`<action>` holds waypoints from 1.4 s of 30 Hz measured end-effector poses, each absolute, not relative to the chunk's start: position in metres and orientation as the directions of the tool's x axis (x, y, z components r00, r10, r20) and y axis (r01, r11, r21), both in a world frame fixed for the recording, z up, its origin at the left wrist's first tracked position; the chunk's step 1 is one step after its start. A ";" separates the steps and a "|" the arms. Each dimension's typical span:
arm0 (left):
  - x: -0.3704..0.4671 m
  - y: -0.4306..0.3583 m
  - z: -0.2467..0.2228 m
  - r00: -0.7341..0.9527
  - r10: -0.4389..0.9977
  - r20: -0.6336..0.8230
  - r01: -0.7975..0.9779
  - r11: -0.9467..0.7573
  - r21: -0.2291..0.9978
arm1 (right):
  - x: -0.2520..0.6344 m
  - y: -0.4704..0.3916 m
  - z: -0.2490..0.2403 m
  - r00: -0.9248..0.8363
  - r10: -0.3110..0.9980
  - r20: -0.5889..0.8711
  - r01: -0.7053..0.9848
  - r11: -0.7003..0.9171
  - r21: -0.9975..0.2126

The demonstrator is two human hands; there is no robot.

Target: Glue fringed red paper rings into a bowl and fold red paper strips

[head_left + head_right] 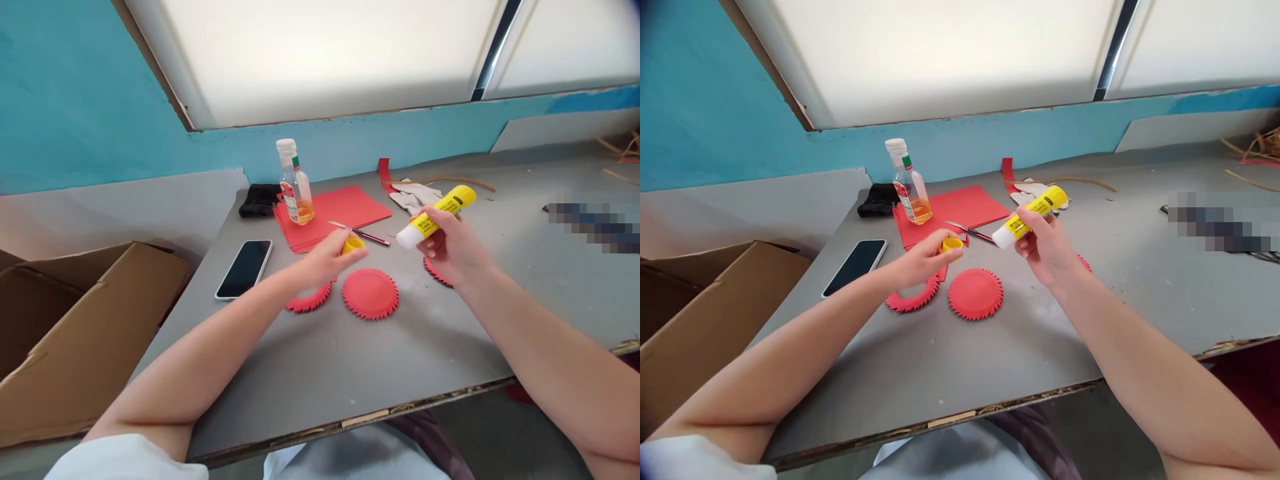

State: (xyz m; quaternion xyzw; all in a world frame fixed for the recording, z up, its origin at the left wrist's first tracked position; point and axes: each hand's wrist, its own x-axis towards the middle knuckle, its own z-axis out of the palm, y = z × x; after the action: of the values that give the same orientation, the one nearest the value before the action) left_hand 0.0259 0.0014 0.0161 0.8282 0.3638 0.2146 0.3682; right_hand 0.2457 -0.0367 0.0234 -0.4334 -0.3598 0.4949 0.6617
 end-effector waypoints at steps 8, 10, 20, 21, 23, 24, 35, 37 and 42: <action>0.075 0.056 -0.027 0.704 0.696 0.140 0.536 -0.650 0.539 | 0.252 -0.035 0.020 0.402 0.912 0.084 -0.241 0.195 -0.951; 0.079 0.057 -0.027 0.699 0.703 0.130 0.554 -0.647 0.524 | 0.252 -0.032 0.016 0.395 0.914 0.088 -0.188 0.175 -0.966; 0.003 -0.046 -0.024 0.791 0.548 0.273 0.523 -0.837 0.163 | 0.229 -0.035 -0.012 0.062 0.977 0.203 0.555 0.135 -0.821; -0.002 -0.055 -0.028 0.788 0.553 0.270 0.532 -0.833 0.153 | 0.226 -0.034 -0.015 0.035 0.978 0.207 0.589 0.147 -0.794; -0.005 -0.063 -0.035 0.784 0.558 0.272 0.544 -0.829 0.131 | 0.220 -0.033 -0.018 -0.006 0.978 0.210 0.620 0.169 -0.766; -0.003 -0.064 -0.038 0.782 0.560 0.272 0.550 -0.827 0.120 | 0.218 -0.032 -0.019 -0.021 0.977 0.212 0.630 0.177 -0.756; 0.024 -0.054 -0.046 0.753 0.610 0.247 0.594 -0.792 0.143 | 0.214 -0.031 -0.022 -0.029 0.965 0.261 0.731 0.198 -0.653; 0.024 -0.055 -0.047 0.747 0.614 0.254 0.592 -0.789 0.167 | 0.215 -0.031 -0.023 -0.017 0.966 0.257 0.743 0.184 -0.643; 0.023 -0.054 -0.048 0.743 0.618 0.255 0.586 -0.786 0.198 | 0.220 -0.039 -0.021 -0.031 0.968 0.249 0.739 0.190 -0.646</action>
State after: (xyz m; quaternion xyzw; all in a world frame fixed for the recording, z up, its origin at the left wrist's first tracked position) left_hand 0.0235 -0.0537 -0.0480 0.9321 0.3230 0.1551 0.0522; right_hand 0.2198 -0.0385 -0.0206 -0.6127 -0.6968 0.1728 0.3306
